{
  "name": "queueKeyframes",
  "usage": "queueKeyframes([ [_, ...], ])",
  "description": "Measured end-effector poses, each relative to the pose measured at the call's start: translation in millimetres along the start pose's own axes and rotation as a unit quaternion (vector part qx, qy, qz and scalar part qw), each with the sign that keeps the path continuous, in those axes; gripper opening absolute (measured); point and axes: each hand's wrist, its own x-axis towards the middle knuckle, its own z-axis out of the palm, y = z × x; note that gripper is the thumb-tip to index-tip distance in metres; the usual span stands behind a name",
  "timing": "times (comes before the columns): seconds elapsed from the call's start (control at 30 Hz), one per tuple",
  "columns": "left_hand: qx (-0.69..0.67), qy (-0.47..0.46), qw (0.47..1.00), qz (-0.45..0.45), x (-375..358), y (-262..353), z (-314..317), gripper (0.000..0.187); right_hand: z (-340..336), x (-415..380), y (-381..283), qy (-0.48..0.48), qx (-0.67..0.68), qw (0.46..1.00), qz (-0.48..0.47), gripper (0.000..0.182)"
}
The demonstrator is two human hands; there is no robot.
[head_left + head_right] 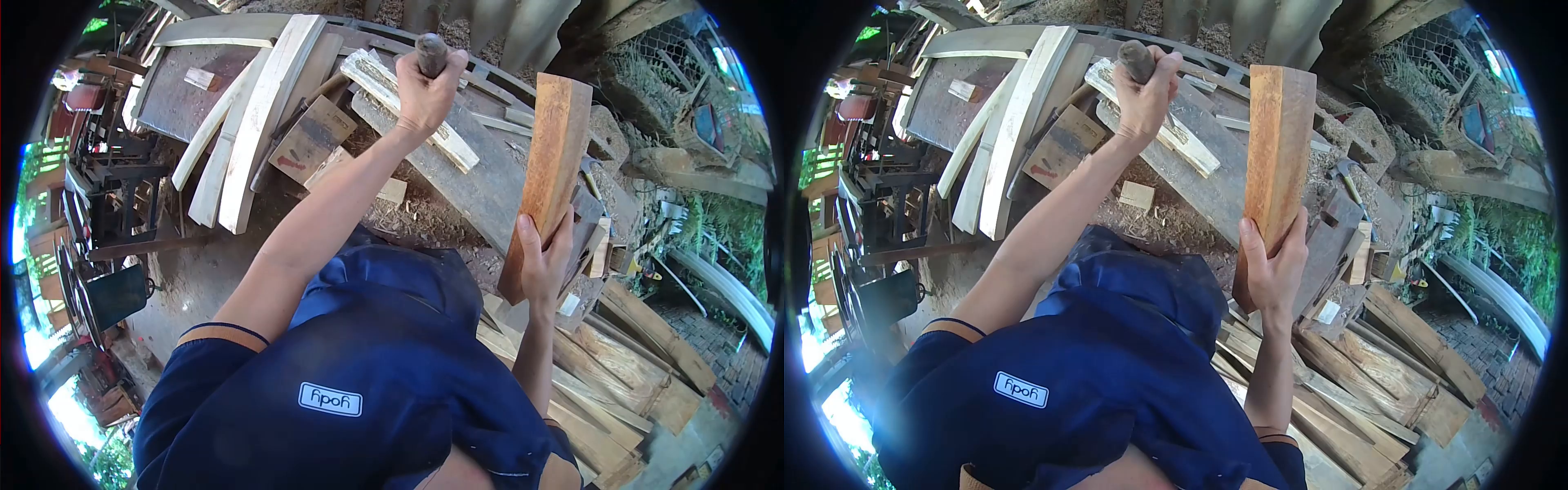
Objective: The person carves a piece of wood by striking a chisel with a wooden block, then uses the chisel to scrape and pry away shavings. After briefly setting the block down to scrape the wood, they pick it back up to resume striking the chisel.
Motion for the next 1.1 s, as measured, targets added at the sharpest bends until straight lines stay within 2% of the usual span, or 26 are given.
queueKeyframes([
  [0.17,0.052,-0.043,0.997,0.029,-13.5,-5.9,9.6,0.031,-0.8,1.5,-3.0,-0.003,0.016,1.0,-0.007,0.047],
  [0.23,0.125,-0.106,0.982,0.097,-22.1,-6.3,18.8,0.029,-5.3,5.9,-12.7,0.021,0.011,0.999,-0.039,0.045],
  [0.3,0.112,-0.11,0.98,0.124,-28.3,-15.3,30.0,0.023,-14.4,8.3,-21.1,0.044,0.005,0.997,-0.069,0.044],
  [0.37,0.204,-0.121,0.958,0.161,-39.5,-15.1,38.7,0.016,-27.7,5.2,-27.6,0.005,0.196,0.977,-0.083,0.052],
  [0.4,0.243,-0.116,0.957,0.112,-42.7,-16.0,42.0,0.015,-20.7,10.3,-34.0,0.012,0.276,0.945,-0.174,0.053],
  [0.43,0.242,-0.115,0.957,0.113,-44.3,-16.4,43.8,0.015,-20.2,14.5,-29.7,0.011,0.275,0.945,-0.175,0.053],
  [0.47,0.248,-0.119,0.954,0.122,-46.0,-16.6,45.2,0.016,-21.0,17.7,-21.8,0.035,0.084,0.975,-0.202,0.05],
  [0.5,0.254,-0.122,0.95,0.132,-46.7,-17.0,46.6,0.016,-19.1,21.9,-24.8,0.058,-0.111,0.967,-0.222,0.048],
  [0.53,0.254,-0.121,0.95,0.133,-48.4,-18.2,46.7,0.016,-14.0,21.0,-43.4,-0.059,-0.104,0.992,-0.026,0.052],
  [0.57,0.238,-0.135,0.951,0.142,-50.1,-19.5,46.4,0.017,-15.3,17.6,-40.7,-0.059,-0.104,0.992,-0.026,0.052],
  [0.63,0.23,-0.135,0.952,0.151,-44.4,-19.2,42.8,0.018,-16.9,16.1,-26.1,-0.008,-0.003,1.0,-0.015,0.054],
  [0.67,0.25,-0.146,0.946,0.148,-49.4,-20.3,40.3,0.018,-18.2,13.4,-19.4,0.052,0.027,0.996,-0.068,0.056],
  [0.7,0.266,-0.16,0.939,0.149,-51.6,-21.6,39.1,0.019,-26.5,17.0,-13.0,0.025,0.059,0.993,-0.104,0.058],
  [0.77,0.26,-0.166,0.939,0.15,-52.8,-25.0,39.5,0.019,-23.2,6.3,-7.3,0.003,0.243,0.962,-0.123,0.055],
  [0.8,0.233,-0.171,0.947,0.14,-54.3,-21.6,39.8,0.019,-17.2,10.3,-12.7,0.003,0.242,0.962,-0.126,0.055],
  [0.87,0.207,-0.175,0.954,0.13,-53.6,-15.1,36.2,0.019,-6.5,20.1,-22.9,-0.048,-0.009,0.994,-0.096,0.052],
  [0.9,0.179,-0.164,0.963,0.121,-49.2,-12.2,34.8,0.017,-6.7,21.0,-23.8,-0.046,-0.009,0.994,-0.1,0.052],
  [0.97,0.153,-0.152,0.97,0.11,-41.7,-7.4,26.0,0.016,-6.7,17.4,-23.5,-0.036,-0.019,0.999,-0.022,0.051],
  [1.03,0.031,-0.104,0.993,0.053,-26.5,-2.8,17.5,0.017,-2.5,18.5,-15.1,-0.036,-0.013,0.999,-0.02,0.051],
  [1.1,-0.049,0.028,0.996,-0.063,-9.6,13.1,9.9,0.024,2.4,15.6,-4.2,-0.033,-0.004,0.999,-0.021,0.052],
])
